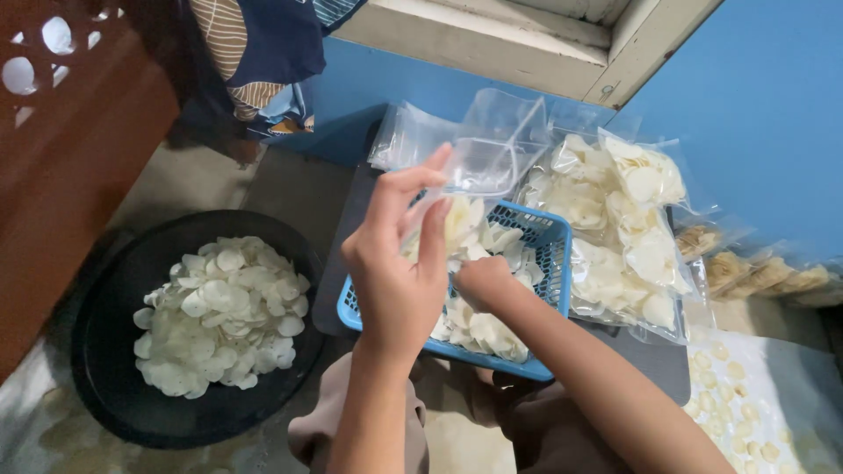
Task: Packaging white chips into clear plastic bags from a basket
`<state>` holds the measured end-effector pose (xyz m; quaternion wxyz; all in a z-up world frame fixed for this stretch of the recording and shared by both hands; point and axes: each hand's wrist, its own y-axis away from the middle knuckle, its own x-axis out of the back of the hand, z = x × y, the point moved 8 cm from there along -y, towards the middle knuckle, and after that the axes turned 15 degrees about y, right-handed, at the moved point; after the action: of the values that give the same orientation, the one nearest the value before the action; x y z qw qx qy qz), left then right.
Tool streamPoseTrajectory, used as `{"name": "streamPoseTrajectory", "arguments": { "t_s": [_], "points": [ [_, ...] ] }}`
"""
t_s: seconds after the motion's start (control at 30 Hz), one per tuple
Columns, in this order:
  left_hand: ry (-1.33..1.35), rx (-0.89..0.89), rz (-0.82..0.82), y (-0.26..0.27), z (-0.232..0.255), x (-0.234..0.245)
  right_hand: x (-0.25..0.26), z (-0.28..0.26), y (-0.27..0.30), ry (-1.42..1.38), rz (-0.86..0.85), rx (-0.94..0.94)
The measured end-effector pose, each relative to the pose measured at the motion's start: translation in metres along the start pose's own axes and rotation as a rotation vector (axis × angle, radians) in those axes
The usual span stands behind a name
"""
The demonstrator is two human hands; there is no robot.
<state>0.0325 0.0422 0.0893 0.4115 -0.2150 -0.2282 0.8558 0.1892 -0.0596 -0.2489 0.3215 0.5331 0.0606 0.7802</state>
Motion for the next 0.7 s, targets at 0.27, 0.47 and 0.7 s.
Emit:
{"name": "streamPoseTrajectory", "arguments": {
  "t_s": [0.27,0.47,0.7],
  "points": [
    [-0.173,0.033,-0.136,0.004,-0.053,-0.025,-0.007,0.066,0.065,-0.158,-0.075,-0.163],
    [-0.42,0.193,-0.408,0.014,-0.076,-0.03,0.047,0.106,0.119,-0.67,0.037,-0.33],
    [-0.759,0.472,-0.465,0.027,-0.129,0.002,0.099,0.16,0.184,-1.005,0.549,-0.561]
  ]
}}
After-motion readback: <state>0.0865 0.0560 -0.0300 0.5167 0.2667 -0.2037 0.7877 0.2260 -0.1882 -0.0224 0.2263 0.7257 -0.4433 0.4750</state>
